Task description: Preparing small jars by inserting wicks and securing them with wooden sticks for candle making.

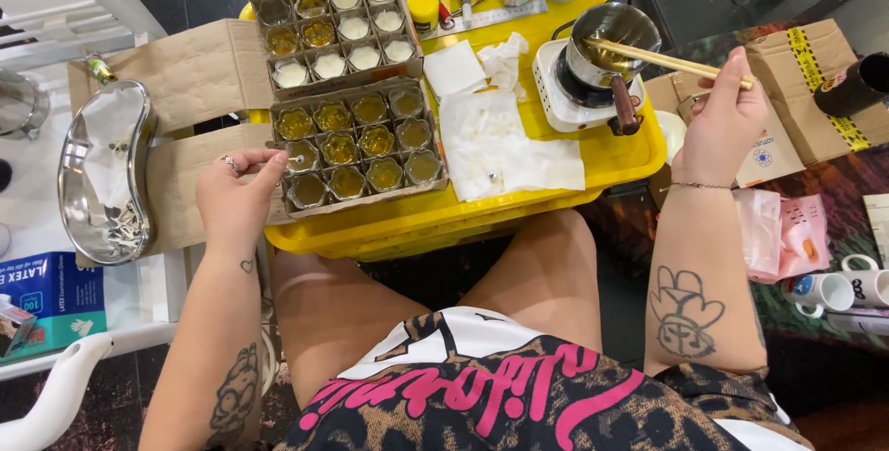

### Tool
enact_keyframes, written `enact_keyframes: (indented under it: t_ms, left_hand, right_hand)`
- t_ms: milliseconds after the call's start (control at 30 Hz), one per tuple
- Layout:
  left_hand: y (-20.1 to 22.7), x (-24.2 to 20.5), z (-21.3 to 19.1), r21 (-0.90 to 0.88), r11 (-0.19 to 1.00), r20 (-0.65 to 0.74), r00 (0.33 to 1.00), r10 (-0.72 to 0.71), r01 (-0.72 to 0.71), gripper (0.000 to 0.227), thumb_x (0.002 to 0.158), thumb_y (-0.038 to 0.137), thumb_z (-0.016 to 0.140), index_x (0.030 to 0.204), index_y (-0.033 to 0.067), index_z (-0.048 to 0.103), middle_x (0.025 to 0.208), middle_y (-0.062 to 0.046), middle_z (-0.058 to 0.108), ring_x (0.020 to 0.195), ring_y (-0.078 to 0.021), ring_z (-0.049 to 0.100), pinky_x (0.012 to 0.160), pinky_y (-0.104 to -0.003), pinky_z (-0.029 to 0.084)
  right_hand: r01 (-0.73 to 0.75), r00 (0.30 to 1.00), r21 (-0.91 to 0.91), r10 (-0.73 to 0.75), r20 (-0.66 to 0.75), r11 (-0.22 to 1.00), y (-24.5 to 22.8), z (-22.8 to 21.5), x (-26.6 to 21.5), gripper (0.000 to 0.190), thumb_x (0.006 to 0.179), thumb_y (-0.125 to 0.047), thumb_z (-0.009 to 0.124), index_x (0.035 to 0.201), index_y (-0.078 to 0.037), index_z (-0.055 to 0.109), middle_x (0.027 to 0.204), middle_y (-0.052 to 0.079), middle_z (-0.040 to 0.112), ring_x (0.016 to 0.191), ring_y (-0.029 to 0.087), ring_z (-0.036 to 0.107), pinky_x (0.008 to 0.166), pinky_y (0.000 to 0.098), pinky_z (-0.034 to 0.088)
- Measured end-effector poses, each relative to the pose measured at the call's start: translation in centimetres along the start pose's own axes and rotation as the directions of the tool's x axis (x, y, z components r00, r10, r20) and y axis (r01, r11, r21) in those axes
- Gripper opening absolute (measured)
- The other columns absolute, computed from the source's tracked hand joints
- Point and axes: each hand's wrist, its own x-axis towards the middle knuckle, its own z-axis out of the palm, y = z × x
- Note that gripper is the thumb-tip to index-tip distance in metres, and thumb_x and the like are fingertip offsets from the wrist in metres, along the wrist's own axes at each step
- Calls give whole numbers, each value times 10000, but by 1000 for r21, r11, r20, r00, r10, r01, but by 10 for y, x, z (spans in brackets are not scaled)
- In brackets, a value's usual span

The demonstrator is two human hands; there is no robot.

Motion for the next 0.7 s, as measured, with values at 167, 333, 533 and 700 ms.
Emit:
enact_keyframes:
  t_ms: [167,333,533,700]
  left_hand:
    - [9,-2,-1,10,1000,-7,1000,-26,26,187,919,203,810,1003,38,780,810,34,709,710,-9,589,651,-189,463]
    - [11,-1,0,37,999,-18,999,-34,34,190,921,207,813,1005,39,784,804,31,702,703,-14,577,653,-195,462]
    - [8,-1,1,-11,1000,-13,1000,-27,27,196,919,207,812,1006,35,774,804,50,687,708,-4,572,656,-187,461]
    - [4,1,0,-8,999,-10,999,-31,31,177,931,190,807,1006,33,776,801,46,679,703,-4,550,644,-184,436]
  right_hand:
    - [28,996,29,-31,89,999,-4,-4,-3,426,1180,-223,611,1539,4,575,935,-48,572,775,13,494,684,189,411]
    - [16,994,120,-28,104,993,-1,-7,-1,493,1205,-155,622,1638,12,456,1076,2,628,901,65,608,852,229,545]
    - [-1,998,213,-12,55,977,-2,-4,-2,456,1176,-174,600,1590,-31,474,1075,43,667,856,121,643,801,278,579]
    - [-26,997,230,41,-61,973,-2,0,0,397,1165,-226,657,1491,-3,623,988,61,679,800,149,663,755,311,608]
